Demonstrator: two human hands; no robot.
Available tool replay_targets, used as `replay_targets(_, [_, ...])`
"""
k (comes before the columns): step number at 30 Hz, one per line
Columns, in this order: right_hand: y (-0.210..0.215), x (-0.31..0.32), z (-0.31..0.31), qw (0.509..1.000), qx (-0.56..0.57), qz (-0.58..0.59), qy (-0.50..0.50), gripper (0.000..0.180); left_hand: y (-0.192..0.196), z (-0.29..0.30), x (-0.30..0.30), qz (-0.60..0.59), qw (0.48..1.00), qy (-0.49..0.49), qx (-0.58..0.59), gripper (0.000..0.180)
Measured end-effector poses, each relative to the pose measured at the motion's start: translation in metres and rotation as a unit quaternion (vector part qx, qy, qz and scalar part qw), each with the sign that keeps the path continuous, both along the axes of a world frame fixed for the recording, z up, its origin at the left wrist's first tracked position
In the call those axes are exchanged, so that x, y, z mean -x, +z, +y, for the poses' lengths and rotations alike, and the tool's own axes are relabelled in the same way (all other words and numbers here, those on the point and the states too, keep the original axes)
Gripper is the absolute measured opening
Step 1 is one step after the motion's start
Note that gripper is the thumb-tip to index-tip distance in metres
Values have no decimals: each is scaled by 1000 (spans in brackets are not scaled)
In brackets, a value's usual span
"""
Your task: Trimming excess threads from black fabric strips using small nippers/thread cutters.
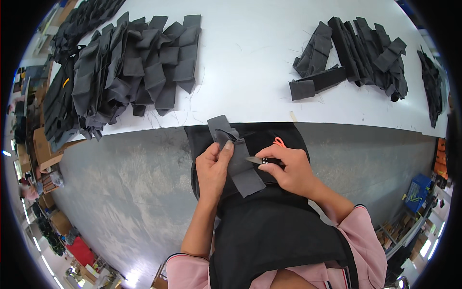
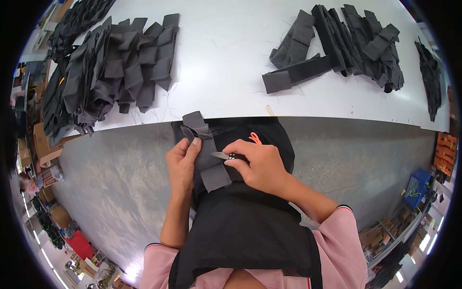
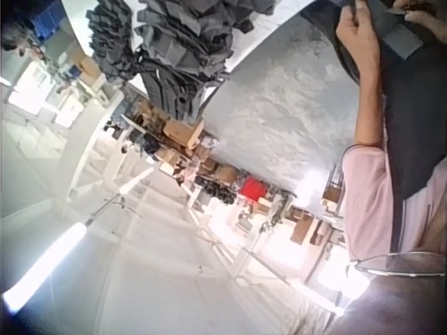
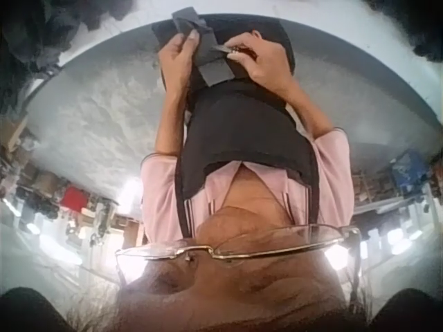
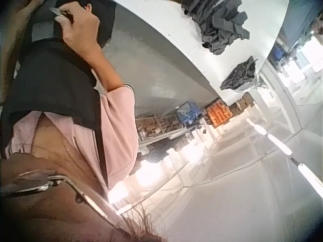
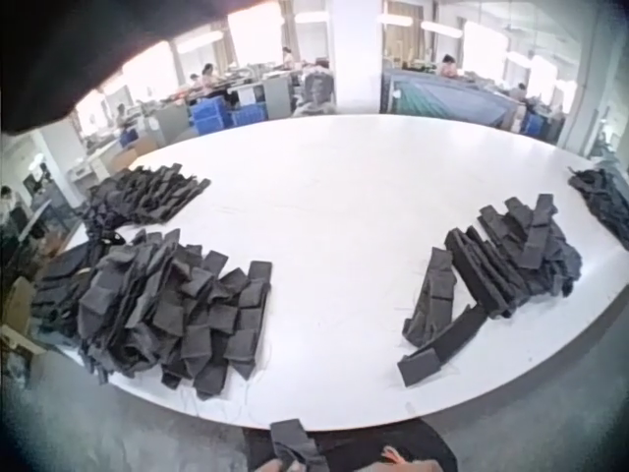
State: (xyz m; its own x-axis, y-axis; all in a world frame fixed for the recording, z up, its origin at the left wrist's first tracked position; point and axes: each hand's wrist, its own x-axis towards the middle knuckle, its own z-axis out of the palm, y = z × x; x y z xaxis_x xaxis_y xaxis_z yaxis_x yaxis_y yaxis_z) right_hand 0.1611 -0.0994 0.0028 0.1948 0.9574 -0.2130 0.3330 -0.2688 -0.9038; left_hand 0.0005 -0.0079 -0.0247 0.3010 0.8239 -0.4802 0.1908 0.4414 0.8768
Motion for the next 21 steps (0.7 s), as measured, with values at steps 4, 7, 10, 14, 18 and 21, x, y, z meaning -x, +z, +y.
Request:
replay_targets(4, [-1,1,-3,994,-70,-81,-1,22,0,2,1,-16,1000,-3,27,34])
replay_targets(7, [-3,1,0,963,-168,-201,69,25,-4,3,3,-19,999,-10,41,34])
replay_targets(10, [-1,-1,2,941,-196,-259,91,27,2,3,-3,-27,998,5,57,34])
replay_targets(14, [4,-2,8,987,-98,-78,102,21,-5,1,3,-45,998,-6,44,32])
replay_targets(18, [-2,-4,4,992,17,125,13,21,-3,0,0,-17,998,-11,54,31])
replay_targets(21, [0,-4,1,1000,-4,28,0,23,-8,-1,3,-36,998,-6,49,30])
